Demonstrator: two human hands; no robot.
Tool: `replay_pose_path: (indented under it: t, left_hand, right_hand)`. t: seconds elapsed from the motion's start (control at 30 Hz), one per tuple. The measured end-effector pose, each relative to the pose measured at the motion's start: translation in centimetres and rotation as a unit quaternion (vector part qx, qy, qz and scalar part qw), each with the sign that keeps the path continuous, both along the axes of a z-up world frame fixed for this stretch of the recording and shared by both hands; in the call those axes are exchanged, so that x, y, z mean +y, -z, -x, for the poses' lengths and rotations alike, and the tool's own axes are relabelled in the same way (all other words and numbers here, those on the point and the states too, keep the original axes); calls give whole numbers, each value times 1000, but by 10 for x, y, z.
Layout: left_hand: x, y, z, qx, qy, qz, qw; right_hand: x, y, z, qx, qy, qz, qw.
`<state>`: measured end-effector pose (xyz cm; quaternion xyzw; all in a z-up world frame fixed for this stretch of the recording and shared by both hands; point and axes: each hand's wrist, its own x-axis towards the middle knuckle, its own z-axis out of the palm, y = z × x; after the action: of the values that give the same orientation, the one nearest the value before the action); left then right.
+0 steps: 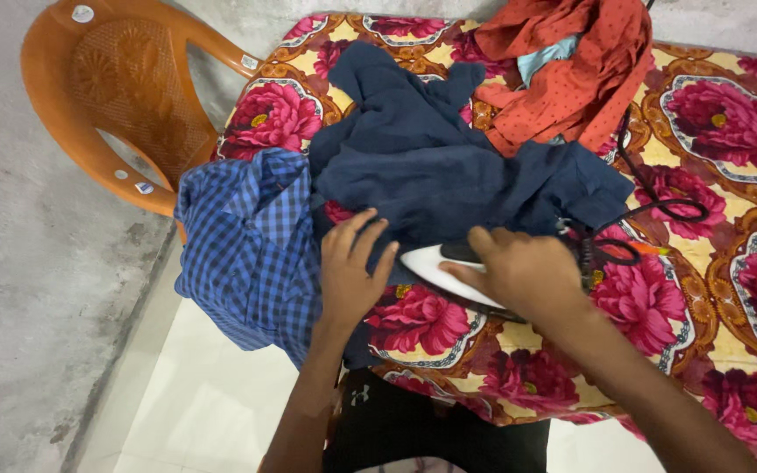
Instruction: The person plugs in an iron and irons a dark blue shirt on a floral-patterned table. They smooth the fabric, move the iron back and forth over the sleeves and body, and reposition the shirt to iron different sections.
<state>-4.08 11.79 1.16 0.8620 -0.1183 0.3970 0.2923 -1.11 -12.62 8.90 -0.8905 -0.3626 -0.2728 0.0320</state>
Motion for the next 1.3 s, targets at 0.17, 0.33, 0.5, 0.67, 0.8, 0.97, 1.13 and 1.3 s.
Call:
replay_pose_path:
  t: [0.17,0.33,0.5,0.67,0.8,0.97,1.13,1.3]
  left_hand:
    - [-5,-7,5,50,102,-61,992]
    - [-6,-7,4,86,119,-55,988]
    - [-6,-2,1,105,109,-63,986]
    - [-7,5,-4,106,86,-72,988]
    - [-8,7,-5,108,59,-72,990]
    - [-8,7,-6,105,67,-69,990]
    - [-7,5,-7,98,73,-63,991]
    - [-6,6,-6,86,72,-27,993]
  right_hand:
    - [-38,5,1,-3,93,16,996]
    - [-70,9,5,-2,171,52,984]
    - [-90,8,12,-12,217,47,975]
    - [-98,11,18,29,271,41,961]
    - [-99,10,18,34,268,62,961]
    - [-99,4,15,40,244,87,965]
    - [-92,-3,12,23,195,99,976]
    - [-73,-7,5,1,132,71,989]
